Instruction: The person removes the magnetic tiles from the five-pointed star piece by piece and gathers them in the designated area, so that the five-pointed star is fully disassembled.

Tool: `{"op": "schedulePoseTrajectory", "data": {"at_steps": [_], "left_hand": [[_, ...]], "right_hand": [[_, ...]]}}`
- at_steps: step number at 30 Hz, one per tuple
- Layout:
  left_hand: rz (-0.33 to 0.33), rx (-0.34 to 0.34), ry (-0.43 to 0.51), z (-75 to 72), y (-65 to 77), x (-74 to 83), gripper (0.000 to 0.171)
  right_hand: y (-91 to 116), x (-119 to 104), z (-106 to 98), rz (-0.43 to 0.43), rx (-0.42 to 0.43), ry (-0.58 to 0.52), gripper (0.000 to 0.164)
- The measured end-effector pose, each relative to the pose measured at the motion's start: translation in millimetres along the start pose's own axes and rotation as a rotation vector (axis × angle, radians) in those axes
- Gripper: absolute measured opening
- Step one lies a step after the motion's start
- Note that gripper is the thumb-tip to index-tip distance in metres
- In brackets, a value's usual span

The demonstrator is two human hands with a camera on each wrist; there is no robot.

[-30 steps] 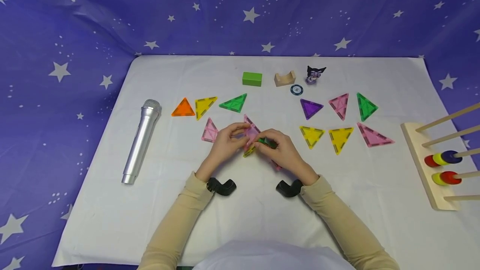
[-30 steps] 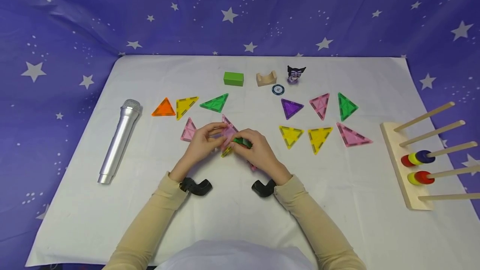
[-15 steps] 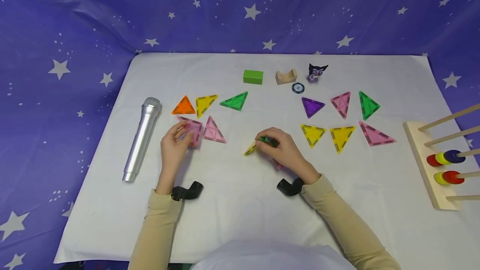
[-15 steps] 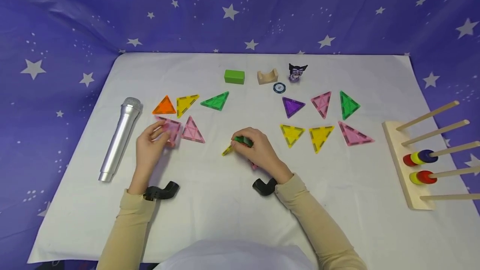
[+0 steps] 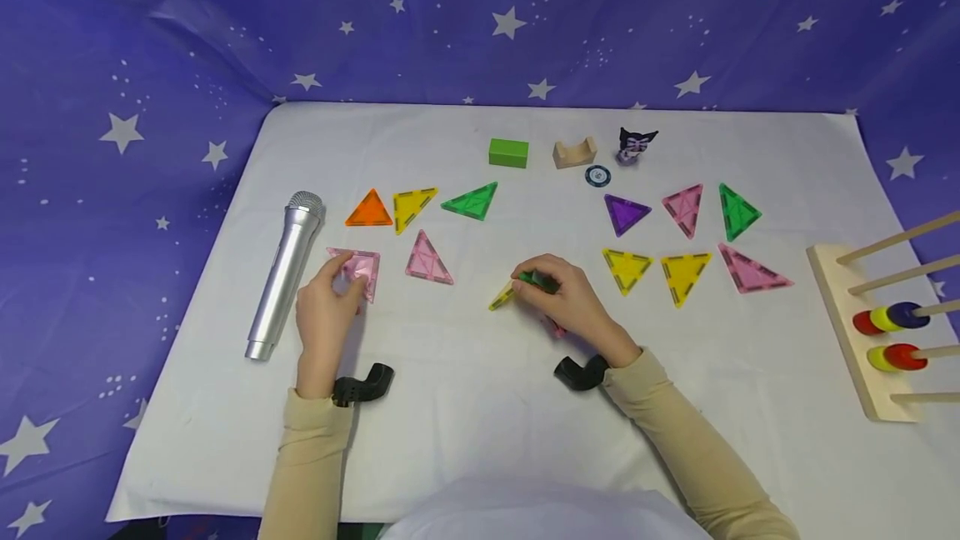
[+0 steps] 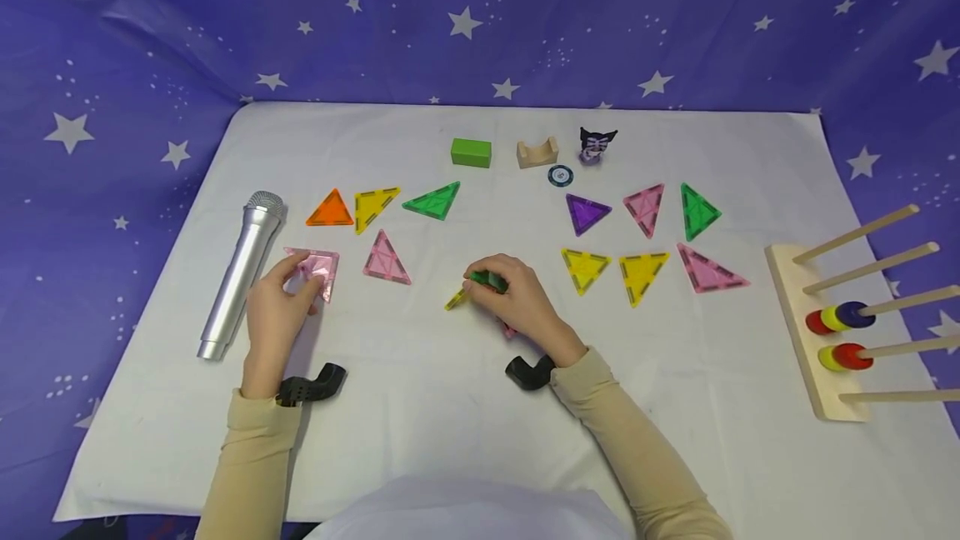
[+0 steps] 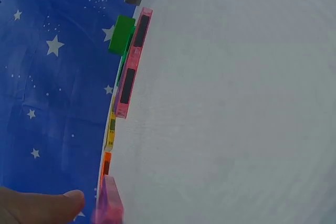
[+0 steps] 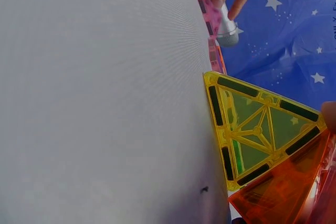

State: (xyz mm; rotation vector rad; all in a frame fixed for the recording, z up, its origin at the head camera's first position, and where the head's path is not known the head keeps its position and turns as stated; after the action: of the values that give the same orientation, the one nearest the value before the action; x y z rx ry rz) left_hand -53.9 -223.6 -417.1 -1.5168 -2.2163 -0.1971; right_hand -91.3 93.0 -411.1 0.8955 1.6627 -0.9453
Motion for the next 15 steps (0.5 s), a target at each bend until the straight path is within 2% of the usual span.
{"op": "schedulePoseTrajectory", "data": {"at_steps": [2,4,6,8,12,14,15], "left_hand": [[-0.01,0.013,-0.014,-3.5,2.0,6.4,0.031],[0.013,0.008,0.033,-5.9,3.8,16.3,0.026],[0.058,-0.072,0.129,-6.0,6.8,30.5,0.024],[0.131,-0.241,0.262,-1.6,11.9,46.0,0.026],[0.225,-0.684,0.514,17.2,30.9,77.9,0.037],[0.236,-0.846,0.588,28.9,40.9,91.5,0.043],[0.236,-0.902,0.621,34.0,45.2,97.3,0.047]], "right_hand": [[-0.5,-0.5,-0.7,0.014,-0.002,-0.006,0.011],[-0.5,-0.9,-1.7,0.036,-0.004,-0.014,0.013],[-1.0,10.2,-3.3,0.04,-0.004,-0.014,0.013],[-0.9,15.9,-3.9,0.037,-0.005,-0.016,0.013],[-0.9,15.7,-2.9,0.021,-0.013,-0.004,0.015],[-0.4,15.3,-3.0,0.016,-0.015,0.001,0.017],[-0.3,15.4,-3.0,0.014,-0.016,0.005,0.018]]}}
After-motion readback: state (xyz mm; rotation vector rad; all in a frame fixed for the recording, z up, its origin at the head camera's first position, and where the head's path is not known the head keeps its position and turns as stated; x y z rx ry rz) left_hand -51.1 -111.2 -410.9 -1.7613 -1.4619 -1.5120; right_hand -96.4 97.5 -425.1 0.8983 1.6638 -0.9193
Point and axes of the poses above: each hand's wrist, its own y-axis away from the middle knuckle, its own z-axis out of the palm, x = y × z, the point moved 1 cm from there along -y, towards the middle knuckle, and after that the axes turned 13 degrees about -y, right-handed, at the moved point
